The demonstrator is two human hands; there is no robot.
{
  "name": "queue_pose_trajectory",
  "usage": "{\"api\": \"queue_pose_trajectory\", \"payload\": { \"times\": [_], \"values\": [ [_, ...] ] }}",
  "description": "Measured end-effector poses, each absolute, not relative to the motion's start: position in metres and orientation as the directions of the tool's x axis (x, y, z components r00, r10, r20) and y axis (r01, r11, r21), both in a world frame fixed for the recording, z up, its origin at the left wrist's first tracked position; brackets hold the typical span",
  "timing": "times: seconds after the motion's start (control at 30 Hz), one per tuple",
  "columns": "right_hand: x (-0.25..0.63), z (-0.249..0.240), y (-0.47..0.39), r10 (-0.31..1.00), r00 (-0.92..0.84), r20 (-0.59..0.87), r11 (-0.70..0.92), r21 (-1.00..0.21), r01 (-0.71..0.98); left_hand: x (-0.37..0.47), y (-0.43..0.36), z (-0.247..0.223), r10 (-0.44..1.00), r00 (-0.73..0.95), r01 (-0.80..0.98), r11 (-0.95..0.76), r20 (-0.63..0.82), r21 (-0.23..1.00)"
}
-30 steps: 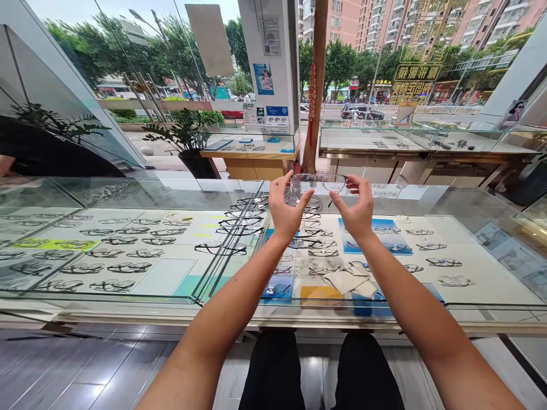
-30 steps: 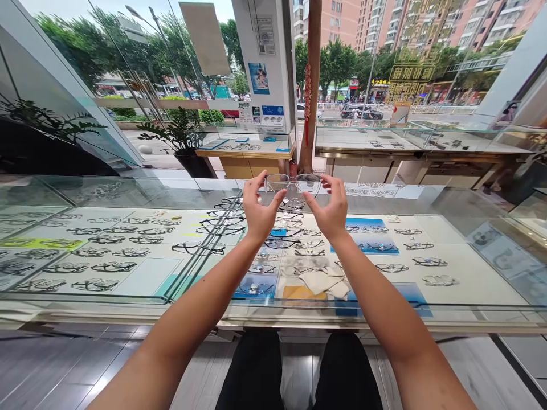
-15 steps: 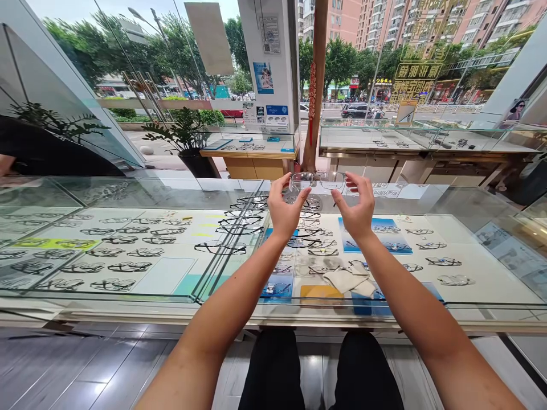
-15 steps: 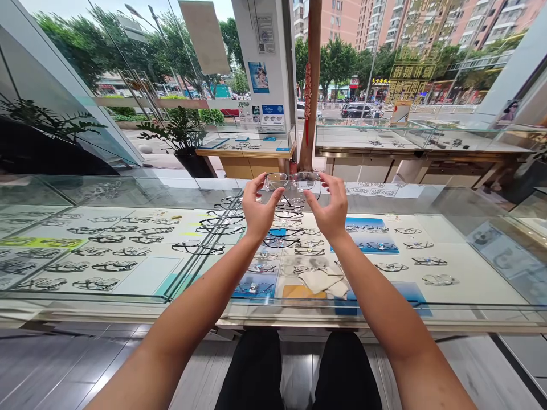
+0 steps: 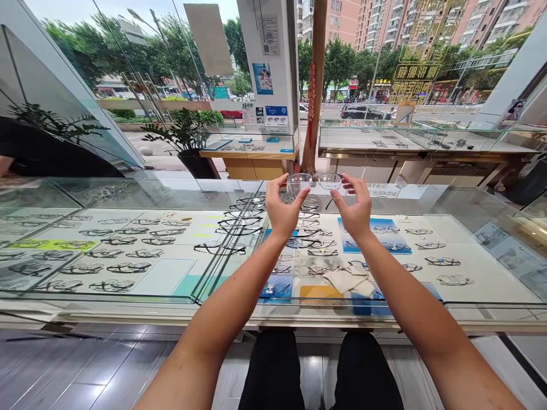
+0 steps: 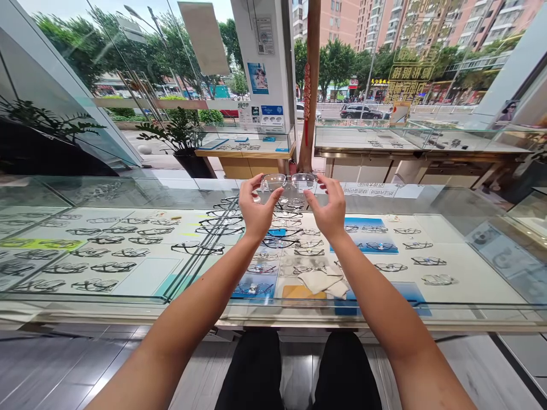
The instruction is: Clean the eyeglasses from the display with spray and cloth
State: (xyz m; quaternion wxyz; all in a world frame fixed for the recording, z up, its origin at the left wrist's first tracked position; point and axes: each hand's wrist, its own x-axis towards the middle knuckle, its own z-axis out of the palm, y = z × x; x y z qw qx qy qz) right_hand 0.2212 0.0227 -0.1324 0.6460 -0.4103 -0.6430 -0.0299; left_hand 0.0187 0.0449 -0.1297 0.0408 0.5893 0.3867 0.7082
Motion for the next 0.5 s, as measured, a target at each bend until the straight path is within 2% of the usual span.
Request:
{"api": "queue_pose_trajectory", "payload": {
  "times": [0.5],
  "values": [
    [0.2210,-0.1306,0.0197,0.479,0.183,0.859,0.669,-0.492,0.557,0.0184,0.0455,-0.1292,0.497,-0.277,0.406,-0.715,0.822,0.569]
  ]
}}
